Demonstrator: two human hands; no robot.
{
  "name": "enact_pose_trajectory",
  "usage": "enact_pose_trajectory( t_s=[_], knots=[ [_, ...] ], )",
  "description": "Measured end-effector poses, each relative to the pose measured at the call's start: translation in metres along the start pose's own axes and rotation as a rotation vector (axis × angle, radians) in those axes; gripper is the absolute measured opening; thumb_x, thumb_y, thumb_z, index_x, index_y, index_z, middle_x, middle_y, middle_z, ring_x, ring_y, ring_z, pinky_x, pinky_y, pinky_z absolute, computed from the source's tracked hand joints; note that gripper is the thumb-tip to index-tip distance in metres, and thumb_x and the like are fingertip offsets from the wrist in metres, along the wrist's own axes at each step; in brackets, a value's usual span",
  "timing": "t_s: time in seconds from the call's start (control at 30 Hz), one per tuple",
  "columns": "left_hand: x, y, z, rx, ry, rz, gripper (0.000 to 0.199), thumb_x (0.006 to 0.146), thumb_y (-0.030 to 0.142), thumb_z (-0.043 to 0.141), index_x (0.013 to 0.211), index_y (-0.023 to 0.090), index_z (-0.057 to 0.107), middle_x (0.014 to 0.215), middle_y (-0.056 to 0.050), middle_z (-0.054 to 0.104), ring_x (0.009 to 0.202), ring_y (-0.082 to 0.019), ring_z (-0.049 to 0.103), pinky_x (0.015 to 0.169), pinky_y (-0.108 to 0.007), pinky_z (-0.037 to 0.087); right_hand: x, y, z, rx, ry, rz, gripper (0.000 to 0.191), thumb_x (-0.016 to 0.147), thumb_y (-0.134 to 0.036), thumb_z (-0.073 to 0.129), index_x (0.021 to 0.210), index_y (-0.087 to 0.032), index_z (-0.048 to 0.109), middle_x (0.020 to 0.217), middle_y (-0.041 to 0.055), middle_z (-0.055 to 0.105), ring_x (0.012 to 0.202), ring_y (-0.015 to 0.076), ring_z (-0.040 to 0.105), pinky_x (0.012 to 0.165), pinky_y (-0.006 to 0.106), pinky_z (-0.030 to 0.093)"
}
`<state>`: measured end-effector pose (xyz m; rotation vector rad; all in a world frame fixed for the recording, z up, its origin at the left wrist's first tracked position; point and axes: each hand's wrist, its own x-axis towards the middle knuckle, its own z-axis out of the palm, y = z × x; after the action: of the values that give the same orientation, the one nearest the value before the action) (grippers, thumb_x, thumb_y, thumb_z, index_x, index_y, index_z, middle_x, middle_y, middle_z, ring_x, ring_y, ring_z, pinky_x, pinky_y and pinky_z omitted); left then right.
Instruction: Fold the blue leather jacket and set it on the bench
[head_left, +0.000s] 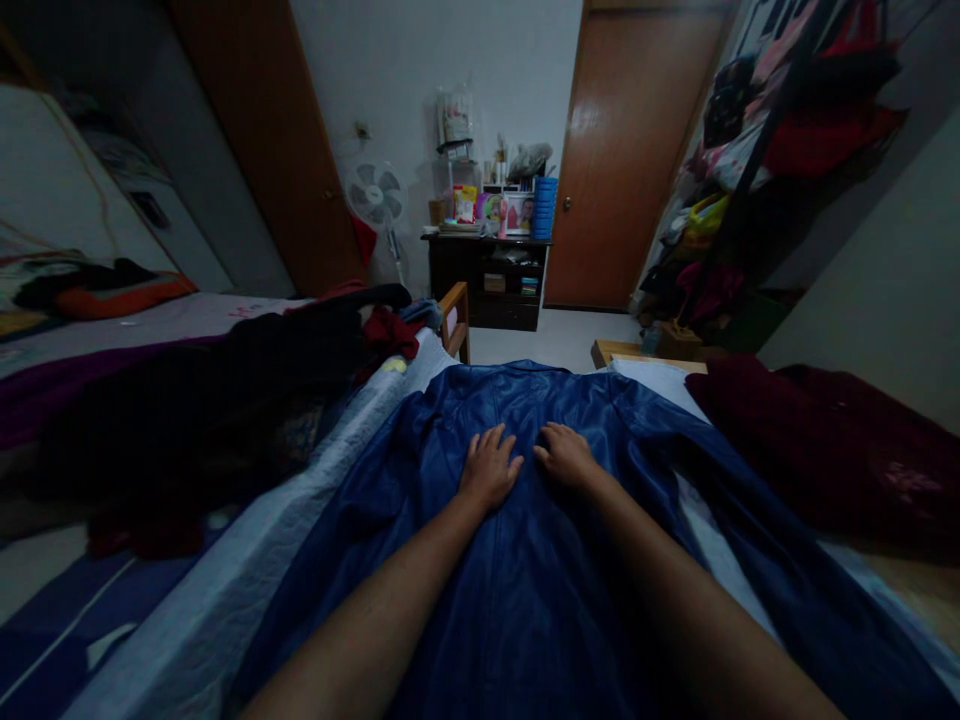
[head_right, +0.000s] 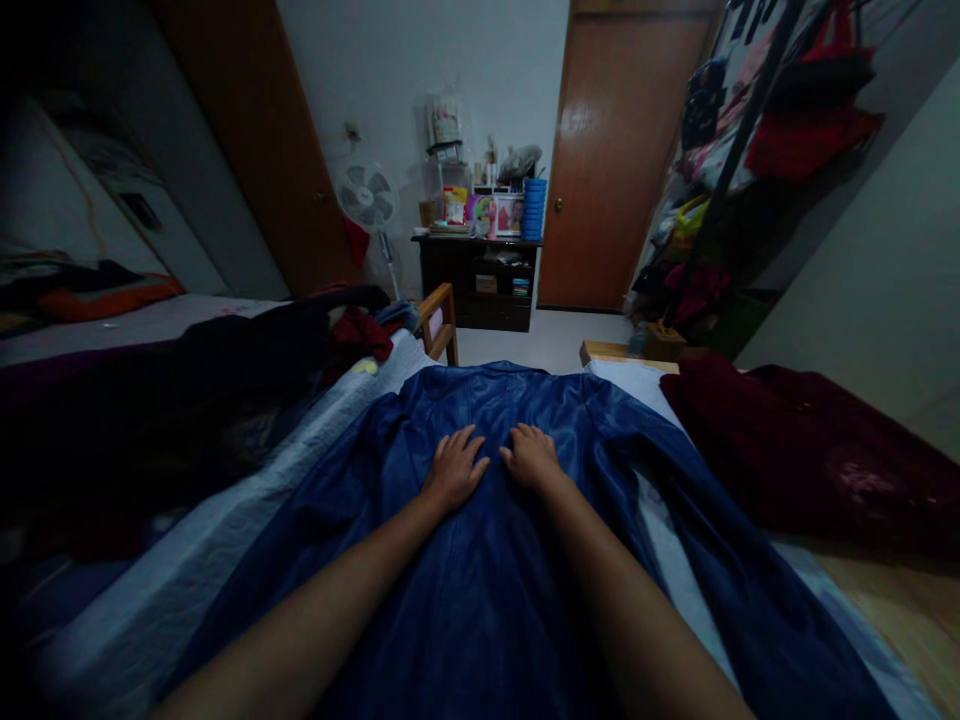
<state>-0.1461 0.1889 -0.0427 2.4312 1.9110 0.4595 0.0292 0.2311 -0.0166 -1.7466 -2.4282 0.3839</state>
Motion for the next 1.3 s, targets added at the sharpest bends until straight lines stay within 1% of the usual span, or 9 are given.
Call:
enact_pose_trajectory(
  t_s=[0.2,0.27,0.4,0.53,0.67,0.9,1.03,1.13,1.3],
  knots=[
    [-0.030,-0.004,-0.034,0.092,-0.094,0.052,0.026,0.094,0.032,0.046,0.107,0.020,0.064,0.109,-0.010,0.066,0.107,-0.026,0.058,0.098,-0.044,0.040,-0.061,-0.017,-0.014,-0.071,-0.148,0.018,0.059,0.091,-0.047,0.046,0.143,-0.019,0.043,0.155,0.0130,0.032,0.141,0.0359,0.028,0.110,0.054,0.025],
    [-0.047,-0.009,-0.037,0.089,-0.139,0.013,0.032,0.093,0.039,0.048,0.116,0.021,0.062,0.122,-0.011,0.063,0.117,-0.028,0.055,0.101,-0.047,0.038,-0.076,-0.021,-0.013,-0.058,-0.181,0.033,0.059,0.092,-0.049,0.043,0.144,-0.020,0.041,0.155,0.0133,0.032,0.141,0.0356,0.029,0.109,0.054,0.026],
    [-0.075,-0.019,-0.033,0.044,-0.199,-0.030,0.055,0.094,0.049,0.043,0.142,0.022,0.043,0.154,-0.010,0.037,0.142,-0.028,0.031,0.114,-0.049,0.024,-0.097,-0.026,0.008,-0.050,-0.174,0.085,0.065,0.094,-0.054,0.037,0.150,-0.022,0.032,0.159,0.0120,0.023,0.145,0.0353,0.020,0.111,0.057,0.020],
    [-0.082,-0.023,-0.032,0.014,-0.205,-0.009,0.055,0.097,0.048,0.037,0.145,0.020,0.040,0.156,-0.009,0.033,0.144,-0.025,0.027,0.117,-0.046,0.020,-0.105,-0.027,0.027,-0.085,-0.052,0.085,0.065,0.096,-0.055,0.032,0.151,-0.022,0.028,0.161,0.0096,0.019,0.147,0.0311,0.013,0.114,0.055,0.012],
    [-0.091,-0.017,-0.041,0.041,-0.189,-0.019,0.049,0.095,0.038,0.044,0.140,0.019,0.046,0.152,-0.011,0.040,0.142,-0.027,0.031,0.117,-0.049,0.020,-0.116,-0.032,0.023,-0.044,-0.021,0.101,0.062,0.097,-0.051,0.032,0.150,-0.020,0.032,0.159,0.0099,0.025,0.146,0.0289,0.018,0.114,0.051,0.015],
    [-0.145,-0.011,-0.051,-0.086,-0.235,0.038,0.052,0.094,0.042,0.046,0.142,0.021,0.045,0.153,-0.009,0.039,0.144,-0.027,0.028,0.117,-0.051,0.022,-0.172,-0.049,0.030,-0.039,-0.057,0.099,0.060,0.096,-0.050,0.036,0.149,-0.021,0.035,0.159,0.0112,0.025,0.145,0.0328,0.018,0.112,0.055,0.018],
    [-0.167,-0.016,-0.049,-0.054,-0.193,0.101,0.053,0.094,0.041,0.047,0.143,0.021,0.044,0.154,-0.008,0.037,0.144,-0.027,0.027,0.117,-0.049,0.021,-0.193,-0.049,0.042,-0.080,0.030,0.045,0.059,0.096,-0.049,0.038,0.148,-0.021,0.037,0.157,0.0100,0.029,0.145,0.0305,0.019,0.115,0.050,0.014],
    [-0.174,-0.020,-0.059,0.001,-0.125,0.088,0.042,0.093,0.034,0.048,0.133,0.022,0.055,0.148,-0.008,0.046,0.140,-0.026,0.035,0.115,-0.047,0.026,-0.195,-0.047,0.041,-0.062,0.022,0.050,0.057,0.095,-0.046,0.038,0.146,-0.021,0.039,0.157,0.0090,0.031,0.145,0.0296,0.021,0.115,0.050,0.015],
    [-0.186,-0.034,-0.101,0.255,0.148,-0.189,0.035,0.090,0.019,0.046,0.120,0.018,0.064,0.142,-0.014,0.049,0.135,-0.030,0.039,0.109,-0.046,0.034,-0.194,-0.052,0.035,-0.027,0.015,0.070,0.055,0.093,-0.043,0.043,0.143,-0.020,0.044,0.155,0.0111,0.033,0.144,0.0313,0.023,0.113,0.050,0.020]
  ],
)
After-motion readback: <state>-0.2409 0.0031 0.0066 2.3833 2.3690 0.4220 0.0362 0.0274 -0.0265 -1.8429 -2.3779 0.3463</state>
